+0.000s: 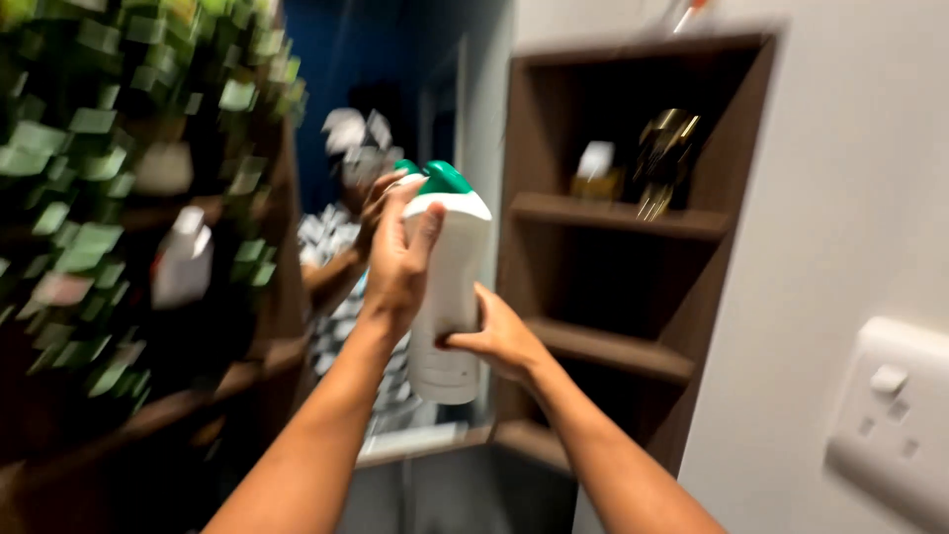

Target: Cleaning a bathroom sink and faucet with detergent and a cloth, and organizing toiletries on shelves.

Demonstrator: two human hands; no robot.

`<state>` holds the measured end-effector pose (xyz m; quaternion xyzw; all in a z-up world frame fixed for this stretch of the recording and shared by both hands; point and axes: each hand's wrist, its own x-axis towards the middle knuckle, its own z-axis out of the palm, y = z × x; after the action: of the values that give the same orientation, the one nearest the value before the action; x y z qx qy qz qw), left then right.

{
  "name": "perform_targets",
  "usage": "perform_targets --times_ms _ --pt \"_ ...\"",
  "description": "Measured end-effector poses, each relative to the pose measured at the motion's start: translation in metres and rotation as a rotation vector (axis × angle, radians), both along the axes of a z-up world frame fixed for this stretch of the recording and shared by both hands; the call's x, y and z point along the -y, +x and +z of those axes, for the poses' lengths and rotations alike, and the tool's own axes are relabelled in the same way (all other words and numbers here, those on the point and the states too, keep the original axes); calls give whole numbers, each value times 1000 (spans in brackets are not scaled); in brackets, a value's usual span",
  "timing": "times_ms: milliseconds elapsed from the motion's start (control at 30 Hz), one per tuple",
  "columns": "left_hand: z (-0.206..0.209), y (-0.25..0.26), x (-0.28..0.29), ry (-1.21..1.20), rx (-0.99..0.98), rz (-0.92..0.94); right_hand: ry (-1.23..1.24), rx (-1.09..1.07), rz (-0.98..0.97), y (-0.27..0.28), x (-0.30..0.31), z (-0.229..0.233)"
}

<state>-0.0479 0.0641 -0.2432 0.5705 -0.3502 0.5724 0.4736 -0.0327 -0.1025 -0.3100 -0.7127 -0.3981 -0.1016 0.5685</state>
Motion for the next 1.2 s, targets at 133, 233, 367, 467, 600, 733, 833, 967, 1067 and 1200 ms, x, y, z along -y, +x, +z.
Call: perform_targets --times_ms 133,233,367,467,600,733,833,967,1067,1200 --pt "-92 -33 -23 -86 -378 -593 -129 -159 -41 -40 -18 -97" --pt "-156 -48 -35 -142 -610 -509 -195 -234 -4 -51 -18 -164" --pt "-231 -67 -50 -222 -782 -516 -202 -412 150 -61 -21 -237" --pt "-265 -76 -57 -233 -814 -556 -208 -479 183 -81 -20 -256" --pt "-276 -97 -63 -194 -856 -690 -222 -660 235 -99 -14 -268" --pt "-294 -106 -61 -218 -932 -811 -203 -763 349 -95 7 -306" --pt "-320 -100 -60 -228 -964 -861 -200 -826 393 -98 17 -322" --pt "-360 -93 -66 -484 -1017 -705 -167 -885 356 -120 32 -322" --pt "-376 -99 -72 -527 -1151 -676 -80 -982 354 -128 53 -331" --pt "-398 -107 -76 -458 -1580 -669 -102 -1114 406 -132 72 -352"
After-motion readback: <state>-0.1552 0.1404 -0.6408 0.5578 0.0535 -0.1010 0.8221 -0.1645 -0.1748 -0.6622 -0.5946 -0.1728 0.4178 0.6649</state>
